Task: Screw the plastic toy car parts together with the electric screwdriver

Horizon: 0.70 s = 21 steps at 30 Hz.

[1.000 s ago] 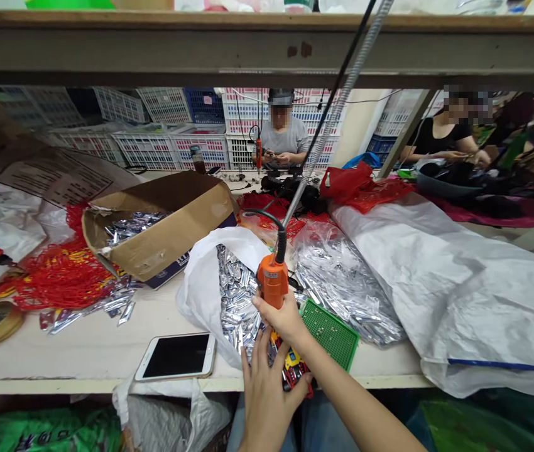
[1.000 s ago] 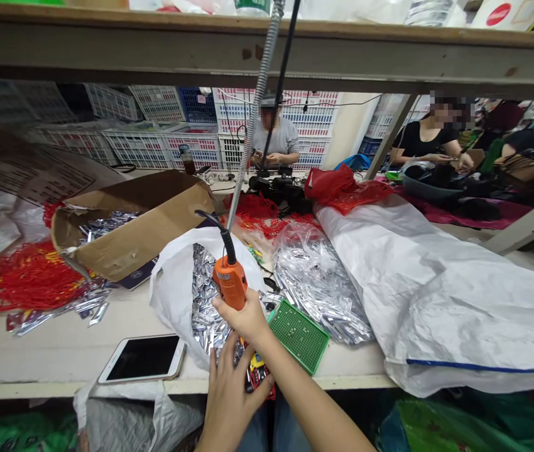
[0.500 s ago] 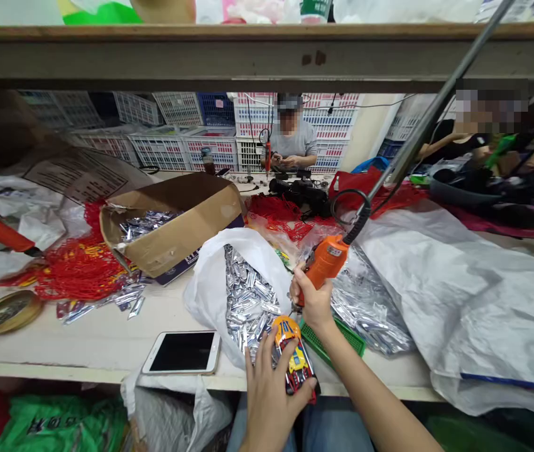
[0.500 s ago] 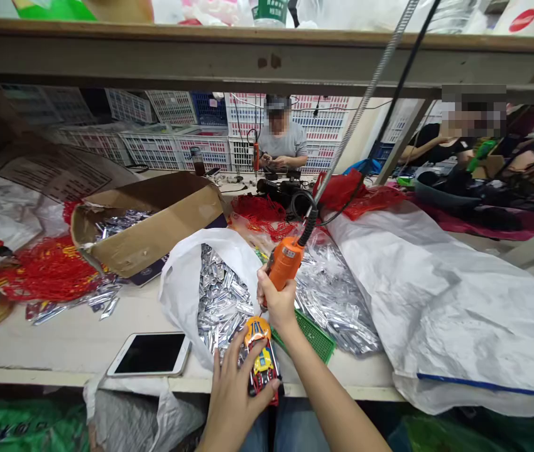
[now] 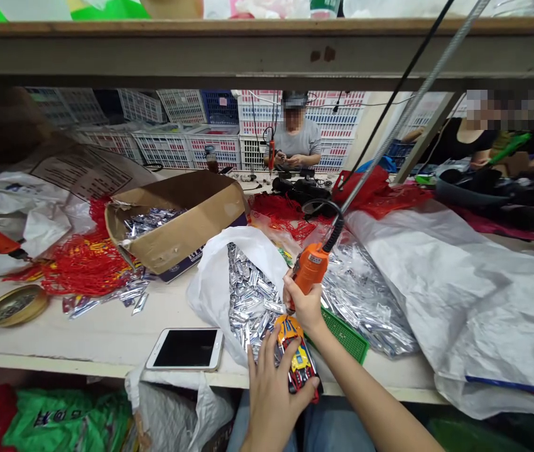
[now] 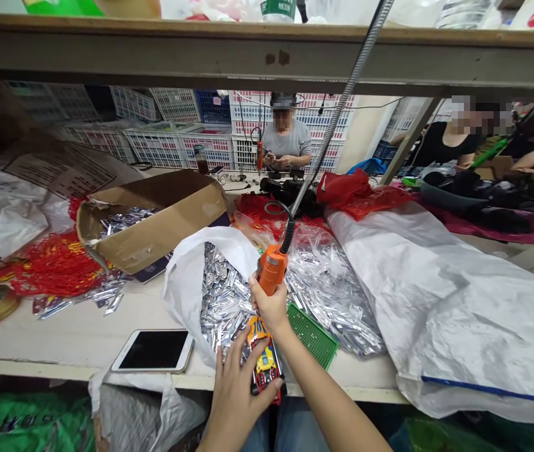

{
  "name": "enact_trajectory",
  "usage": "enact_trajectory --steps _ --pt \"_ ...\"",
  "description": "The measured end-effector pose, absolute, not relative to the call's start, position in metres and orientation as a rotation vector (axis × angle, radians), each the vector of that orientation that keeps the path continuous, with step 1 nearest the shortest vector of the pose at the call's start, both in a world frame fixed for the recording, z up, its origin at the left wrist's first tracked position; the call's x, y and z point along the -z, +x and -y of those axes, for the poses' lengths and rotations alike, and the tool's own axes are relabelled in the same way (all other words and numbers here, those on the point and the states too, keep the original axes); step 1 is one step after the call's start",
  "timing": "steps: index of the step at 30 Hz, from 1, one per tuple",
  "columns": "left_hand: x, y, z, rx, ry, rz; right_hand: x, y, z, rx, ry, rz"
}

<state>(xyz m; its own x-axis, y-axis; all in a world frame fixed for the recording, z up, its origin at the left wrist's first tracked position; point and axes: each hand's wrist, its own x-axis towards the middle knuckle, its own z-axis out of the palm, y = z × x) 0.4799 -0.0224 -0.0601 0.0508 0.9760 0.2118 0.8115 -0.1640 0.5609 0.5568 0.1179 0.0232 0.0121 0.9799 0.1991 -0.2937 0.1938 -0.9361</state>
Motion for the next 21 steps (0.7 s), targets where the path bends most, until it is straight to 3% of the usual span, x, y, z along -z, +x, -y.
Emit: enact_trajectory --steps 14,21 --pt "0.071 0.478 0.022 -0.853 2.037 -1.772 -0.005 0.548 -0.101 -1.035 -0.879 1.052" --pt "0.05 0.476 0.022 -0.802 2.077 -1.819 -0.03 0.588 -0.113 -0.938 -0.892 0.912"
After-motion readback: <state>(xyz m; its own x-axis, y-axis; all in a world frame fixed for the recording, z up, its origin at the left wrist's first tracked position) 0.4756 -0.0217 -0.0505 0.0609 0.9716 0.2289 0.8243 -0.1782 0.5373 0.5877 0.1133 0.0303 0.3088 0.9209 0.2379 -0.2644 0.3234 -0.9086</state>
